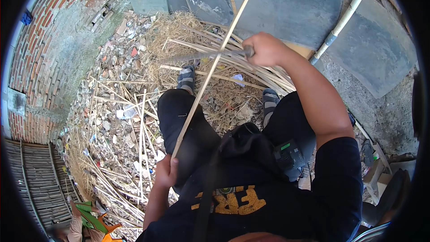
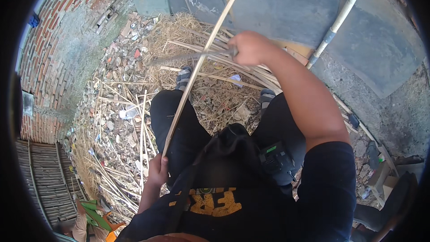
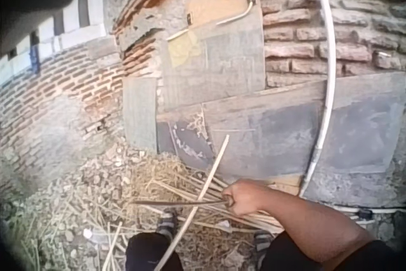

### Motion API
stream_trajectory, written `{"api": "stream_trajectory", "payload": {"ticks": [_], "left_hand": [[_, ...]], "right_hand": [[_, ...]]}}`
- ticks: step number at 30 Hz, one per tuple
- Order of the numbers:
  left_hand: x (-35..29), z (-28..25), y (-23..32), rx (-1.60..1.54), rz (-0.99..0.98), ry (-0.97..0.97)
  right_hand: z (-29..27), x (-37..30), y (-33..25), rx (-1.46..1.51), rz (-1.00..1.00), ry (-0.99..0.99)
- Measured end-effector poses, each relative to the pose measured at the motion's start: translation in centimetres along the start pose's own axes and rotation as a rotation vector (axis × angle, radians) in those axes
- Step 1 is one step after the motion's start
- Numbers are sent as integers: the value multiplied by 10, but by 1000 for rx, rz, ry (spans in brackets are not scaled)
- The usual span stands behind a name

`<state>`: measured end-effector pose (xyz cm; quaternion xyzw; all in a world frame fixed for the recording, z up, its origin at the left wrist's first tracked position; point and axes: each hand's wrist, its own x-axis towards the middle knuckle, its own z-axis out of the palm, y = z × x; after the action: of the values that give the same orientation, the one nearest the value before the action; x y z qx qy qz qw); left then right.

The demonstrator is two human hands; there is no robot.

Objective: The person strips layers from a bamboo pole using a large knife while holding the bamboo against their lap.

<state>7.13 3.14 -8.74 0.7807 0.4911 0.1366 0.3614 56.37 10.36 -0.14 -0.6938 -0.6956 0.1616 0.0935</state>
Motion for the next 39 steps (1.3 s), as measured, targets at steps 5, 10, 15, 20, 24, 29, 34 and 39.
{"api": "stream_trajectory", "payload": {"ticks": [5,10,15,20,24,29,34,39], "left_hand": [[-2,-1,8,67,3,47],[-2,-9,9,16,-66,-17],[-4,-5,6,27,-38,-8],[-3,4,1,71,27,49],[-4,-3,11,89,13,43],[-7,-8,11,46,-52,1],[-6,-3,0,9,-30,9],[-5,2,6,60,-7,25]], "right_hand": [[16,23,39,97,170,125],[10,7,22,73,129,134],[3,-5,-10,38,19,61],[15,15,28,196,64,143],[14,24,35,140,188,150],[0,7,10,76,130,85],[-6,-9,-24,-45,56,24],[11,19,35,131,85,111]]}}
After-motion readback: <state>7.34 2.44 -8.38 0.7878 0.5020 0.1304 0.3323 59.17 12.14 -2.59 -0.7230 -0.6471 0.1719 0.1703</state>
